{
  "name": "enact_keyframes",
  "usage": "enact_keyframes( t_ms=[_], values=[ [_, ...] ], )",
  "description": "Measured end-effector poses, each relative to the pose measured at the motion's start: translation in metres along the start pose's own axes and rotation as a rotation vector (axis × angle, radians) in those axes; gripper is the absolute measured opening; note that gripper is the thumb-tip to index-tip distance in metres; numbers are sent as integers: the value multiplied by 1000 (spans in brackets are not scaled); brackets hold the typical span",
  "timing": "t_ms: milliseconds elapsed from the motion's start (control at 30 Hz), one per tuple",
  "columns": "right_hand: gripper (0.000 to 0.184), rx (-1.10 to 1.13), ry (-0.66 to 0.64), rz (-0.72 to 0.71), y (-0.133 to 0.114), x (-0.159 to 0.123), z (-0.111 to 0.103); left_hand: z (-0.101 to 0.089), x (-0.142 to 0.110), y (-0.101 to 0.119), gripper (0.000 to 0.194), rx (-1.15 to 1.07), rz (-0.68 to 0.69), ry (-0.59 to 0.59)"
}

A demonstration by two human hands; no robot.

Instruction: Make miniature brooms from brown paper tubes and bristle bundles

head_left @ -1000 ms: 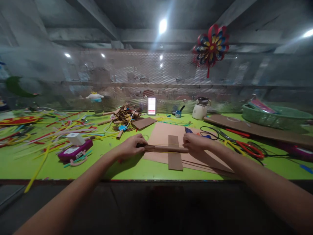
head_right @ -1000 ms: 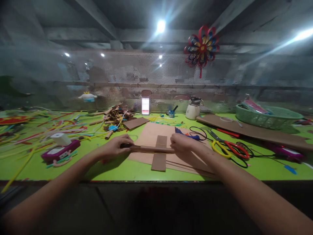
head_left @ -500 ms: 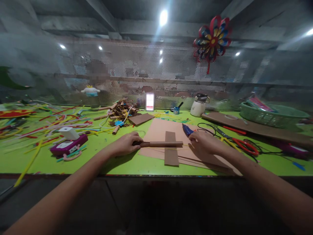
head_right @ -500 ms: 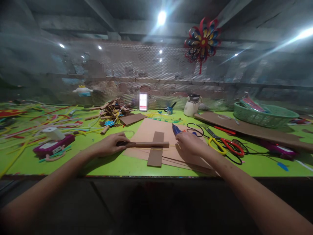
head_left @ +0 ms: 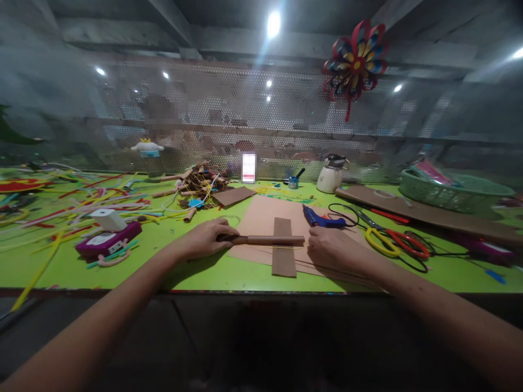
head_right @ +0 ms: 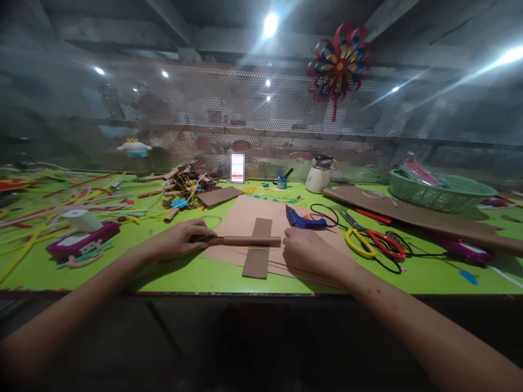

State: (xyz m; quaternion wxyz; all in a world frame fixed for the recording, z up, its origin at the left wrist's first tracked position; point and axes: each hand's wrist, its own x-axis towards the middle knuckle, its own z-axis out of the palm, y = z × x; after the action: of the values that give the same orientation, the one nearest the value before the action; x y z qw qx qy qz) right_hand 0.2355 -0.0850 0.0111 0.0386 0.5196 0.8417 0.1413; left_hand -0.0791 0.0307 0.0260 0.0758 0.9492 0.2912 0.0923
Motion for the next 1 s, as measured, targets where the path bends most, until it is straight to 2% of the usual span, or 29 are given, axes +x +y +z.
enact_keyframes(
  t_ms=[100, 267, 467, 567, 667, 800, 900, 1000],
  values=[
    [21, -27, 0, -30, 4, -6, 3, 2, -2, 0, 33, -2, 6, 30],
    [21, 61, 105, 220, 14, -23, 2, 4, -2, 4, 32, -32, 33, 69],
    [20, 241, 50, 182, 23, -36, 3, 5, 0, 7, 31, -39, 76, 70],
    [20, 255, 82, 217, 22, -37, 2, 5, -2, 8, 30, -36, 55, 65],
    [13, 275, 213, 208, 13, -30, -7, 5, -3, 10, 31, -31, 43, 66],
    [14, 381, 363, 44, -6, -5, -19, 5, -3, 11, 31, -23, 36, 67],
    [10, 409, 368, -61, -16, 14, -12, 6, -2, 11, 32, -25, 23, 69],
    [13, 474, 409, -29, -19, 21, 5, 5, -4, 11, 33, -27, 13, 53]
  ],
)
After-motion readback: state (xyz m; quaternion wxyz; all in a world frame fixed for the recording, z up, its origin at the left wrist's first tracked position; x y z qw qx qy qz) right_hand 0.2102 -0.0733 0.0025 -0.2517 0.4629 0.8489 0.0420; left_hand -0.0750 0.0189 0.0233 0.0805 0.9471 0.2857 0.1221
